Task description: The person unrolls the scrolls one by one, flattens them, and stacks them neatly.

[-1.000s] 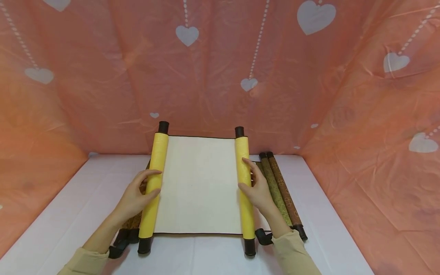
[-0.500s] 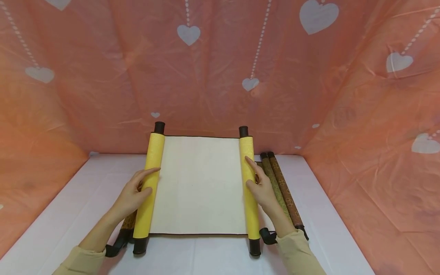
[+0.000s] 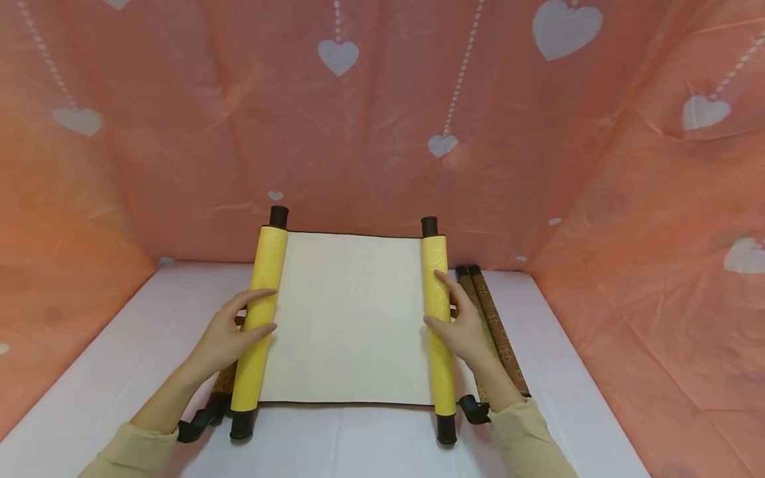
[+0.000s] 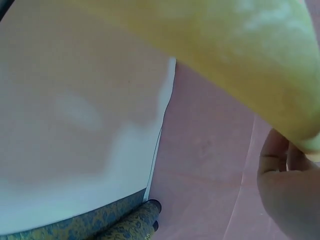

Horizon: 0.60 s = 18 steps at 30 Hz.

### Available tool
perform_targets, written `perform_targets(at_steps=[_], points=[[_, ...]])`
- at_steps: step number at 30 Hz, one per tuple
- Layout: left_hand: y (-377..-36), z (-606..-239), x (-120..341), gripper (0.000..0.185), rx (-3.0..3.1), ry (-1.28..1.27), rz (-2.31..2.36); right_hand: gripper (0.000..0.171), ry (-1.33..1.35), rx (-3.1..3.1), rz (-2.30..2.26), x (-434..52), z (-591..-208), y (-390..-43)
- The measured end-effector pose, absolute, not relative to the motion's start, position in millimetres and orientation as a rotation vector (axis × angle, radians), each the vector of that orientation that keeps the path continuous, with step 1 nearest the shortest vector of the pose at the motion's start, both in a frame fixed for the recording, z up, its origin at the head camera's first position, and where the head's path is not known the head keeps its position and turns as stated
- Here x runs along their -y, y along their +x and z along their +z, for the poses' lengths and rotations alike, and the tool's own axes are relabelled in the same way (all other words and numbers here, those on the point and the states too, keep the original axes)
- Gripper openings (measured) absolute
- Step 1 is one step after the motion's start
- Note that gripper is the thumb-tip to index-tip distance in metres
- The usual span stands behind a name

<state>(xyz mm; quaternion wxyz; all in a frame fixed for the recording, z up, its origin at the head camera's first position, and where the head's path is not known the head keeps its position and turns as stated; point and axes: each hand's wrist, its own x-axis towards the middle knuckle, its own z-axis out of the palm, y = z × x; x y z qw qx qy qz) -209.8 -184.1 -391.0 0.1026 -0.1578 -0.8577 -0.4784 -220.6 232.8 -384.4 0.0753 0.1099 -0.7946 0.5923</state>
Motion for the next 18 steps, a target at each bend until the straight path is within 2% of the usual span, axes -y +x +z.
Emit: perform_targets(at_steps=[18], points=[[-208,-386,192,0.057,2.505,-0.507,-1.340,0.077,0.441,2.375,1.707,-253,-385,-218]])
